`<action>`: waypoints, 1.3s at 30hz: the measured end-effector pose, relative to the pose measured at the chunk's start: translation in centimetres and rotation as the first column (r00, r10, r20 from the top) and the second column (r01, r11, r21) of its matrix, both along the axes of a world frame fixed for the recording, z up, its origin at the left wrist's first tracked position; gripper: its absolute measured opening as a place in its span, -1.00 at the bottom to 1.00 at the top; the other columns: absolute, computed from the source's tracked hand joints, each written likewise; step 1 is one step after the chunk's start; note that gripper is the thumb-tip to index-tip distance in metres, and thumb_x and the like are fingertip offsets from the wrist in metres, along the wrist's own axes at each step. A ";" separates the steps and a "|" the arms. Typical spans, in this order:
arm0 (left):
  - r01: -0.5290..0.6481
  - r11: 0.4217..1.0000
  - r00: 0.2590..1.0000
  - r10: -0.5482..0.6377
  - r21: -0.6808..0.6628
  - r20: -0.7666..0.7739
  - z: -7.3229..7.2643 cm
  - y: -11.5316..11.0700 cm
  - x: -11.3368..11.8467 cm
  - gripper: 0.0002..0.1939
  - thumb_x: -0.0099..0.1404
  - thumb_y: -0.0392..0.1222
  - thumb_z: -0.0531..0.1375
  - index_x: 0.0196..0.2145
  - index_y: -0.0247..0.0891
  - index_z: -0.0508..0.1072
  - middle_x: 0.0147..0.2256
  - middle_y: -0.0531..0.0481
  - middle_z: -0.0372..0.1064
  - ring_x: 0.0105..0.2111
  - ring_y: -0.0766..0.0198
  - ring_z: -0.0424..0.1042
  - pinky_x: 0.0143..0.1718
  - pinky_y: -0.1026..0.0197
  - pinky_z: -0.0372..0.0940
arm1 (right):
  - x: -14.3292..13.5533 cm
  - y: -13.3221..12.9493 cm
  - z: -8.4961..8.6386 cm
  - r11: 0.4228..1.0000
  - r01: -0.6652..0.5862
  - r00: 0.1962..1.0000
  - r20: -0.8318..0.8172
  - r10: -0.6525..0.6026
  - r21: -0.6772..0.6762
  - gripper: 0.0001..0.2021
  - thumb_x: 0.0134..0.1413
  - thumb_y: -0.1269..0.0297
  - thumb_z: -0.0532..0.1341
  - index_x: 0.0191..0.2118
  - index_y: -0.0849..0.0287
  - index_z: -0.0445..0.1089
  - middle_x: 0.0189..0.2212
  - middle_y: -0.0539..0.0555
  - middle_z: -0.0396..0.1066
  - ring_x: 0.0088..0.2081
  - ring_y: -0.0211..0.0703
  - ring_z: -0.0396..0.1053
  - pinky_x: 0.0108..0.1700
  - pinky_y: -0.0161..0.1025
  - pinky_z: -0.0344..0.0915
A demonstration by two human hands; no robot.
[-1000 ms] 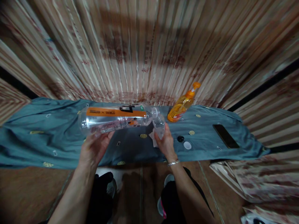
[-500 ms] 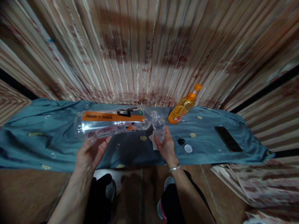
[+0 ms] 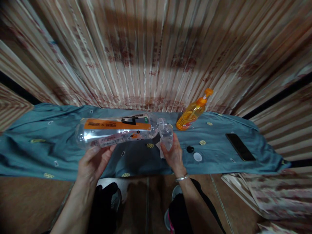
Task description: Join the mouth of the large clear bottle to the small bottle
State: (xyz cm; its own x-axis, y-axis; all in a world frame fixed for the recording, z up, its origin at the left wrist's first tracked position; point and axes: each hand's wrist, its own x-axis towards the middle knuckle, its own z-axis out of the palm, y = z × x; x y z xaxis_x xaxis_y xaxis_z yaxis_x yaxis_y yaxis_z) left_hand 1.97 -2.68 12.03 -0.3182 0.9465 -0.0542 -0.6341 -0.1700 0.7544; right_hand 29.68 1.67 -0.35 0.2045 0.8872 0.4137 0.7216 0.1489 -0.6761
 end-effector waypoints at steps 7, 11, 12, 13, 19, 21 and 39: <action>-0.013 1.000 1.000 0.013 -0.007 0.012 -0.1 -0.1 -0.1 -0.55 -0.23 -0.13 0.62 -0.33 -0.14 0.66 -0.42 -0.02 0.61 -0.17 -0.05 0.66 0.15 -0.16 0.51 | 0.0 -0.2 0.2 0.999 -0.002 1.000 0.005 0.002 -0.033 -0.20 0.20 -0.16 0.24 0.39 0.25 0.18 0.17 0.42 0.52 0.18 0.34 0.53 0.14 0.28 0.51; -0.048 0.999 0.998 0.049 -0.023 0.027 0.0 -0.1 0.0 -0.53 -0.31 -0.14 0.65 -0.39 -0.15 0.64 -0.45 0.00 0.60 -0.25 0.02 0.66 0.07 -0.08 0.56 | 0.0 -0.2 0.4 0.999 -0.001 1.000 0.025 0.001 -0.034 -0.19 0.19 -0.16 0.22 0.38 0.31 0.19 0.16 0.46 0.53 0.18 0.35 0.53 0.14 0.26 0.52; -0.054 0.998 0.998 0.054 -0.022 0.029 0.1 -0.1 0.0 -0.54 -0.31 -0.14 0.65 -0.41 -0.15 0.64 -0.46 0.01 0.59 -0.27 0.03 0.65 0.05 -0.06 0.57 | 0.0 -0.1 0.4 0.999 -0.004 1.000 0.029 0.005 -0.032 -0.19 0.20 -0.17 0.22 0.39 0.32 0.19 0.17 0.47 0.53 0.18 0.35 0.53 0.14 0.27 0.52; -0.053 0.998 0.998 0.054 -0.019 0.033 0.2 -0.1 0.0 -0.56 -0.31 -0.15 0.65 -0.43 -0.15 0.63 -0.47 0.01 0.59 -0.30 0.05 0.64 0.04 -0.06 0.58 | 0.0 -0.2 0.4 1.000 -0.009 0.999 0.032 0.010 -0.029 -0.18 0.21 -0.18 0.21 0.39 0.32 0.18 0.17 0.47 0.52 0.19 0.36 0.53 0.13 0.27 0.52; -0.040 0.999 0.998 0.040 -0.008 0.040 0.2 0.0 0.1 -0.59 -0.30 -0.13 0.66 -0.50 -0.17 0.60 -0.46 0.01 0.60 -0.33 0.10 0.63 0.04 -0.05 0.58 | 0.2 -0.2 0.3 1.000 -0.017 0.998 0.055 0.018 -0.015 -0.19 0.23 -0.18 0.21 0.40 0.30 0.17 0.17 0.45 0.52 0.17 0.32 0.55 0.12 0.21 0.54; -0.047 0.999 0.998 0.047 -0.012 0.047 0.2 0.0 0.3 -0.58 -0.32 -0.13 0.66 -0.50 -0.18 0.61 -0.47 0.02 0.59 -0.35 0.13 0.63 0.01 -0.01 0.59 | 0.3 -0.2 0.3 1.000 -0.009 0.998 0.066 0.010 -0.014 -0.20 0.24 -0.17 0.22 0.40 0.28 0.17 0.17 0.43 0.53 0.16 0.30 0.56 0.11 0.19 0.54; -0.002 1.000 0.992 -0.002 0.025 0.123 0.5 -0.2 0.7 -0.60 -0.29 -0.14 0.67 -0.53 -0.16 0.57 -0.48 0.05 0.61 -0.33 0.05 0.68 -0.15 -0.14 0.65 | 0.2 -0.2 0.4 0.999 -0.020 0.999 0.034 0.021 -0.025 -0.21 0.23 -0.16 0.23 0.41 0.25 0.19 0.21 0.41 0.51 0.17 0.29 0.55 0.13 0.21 0.53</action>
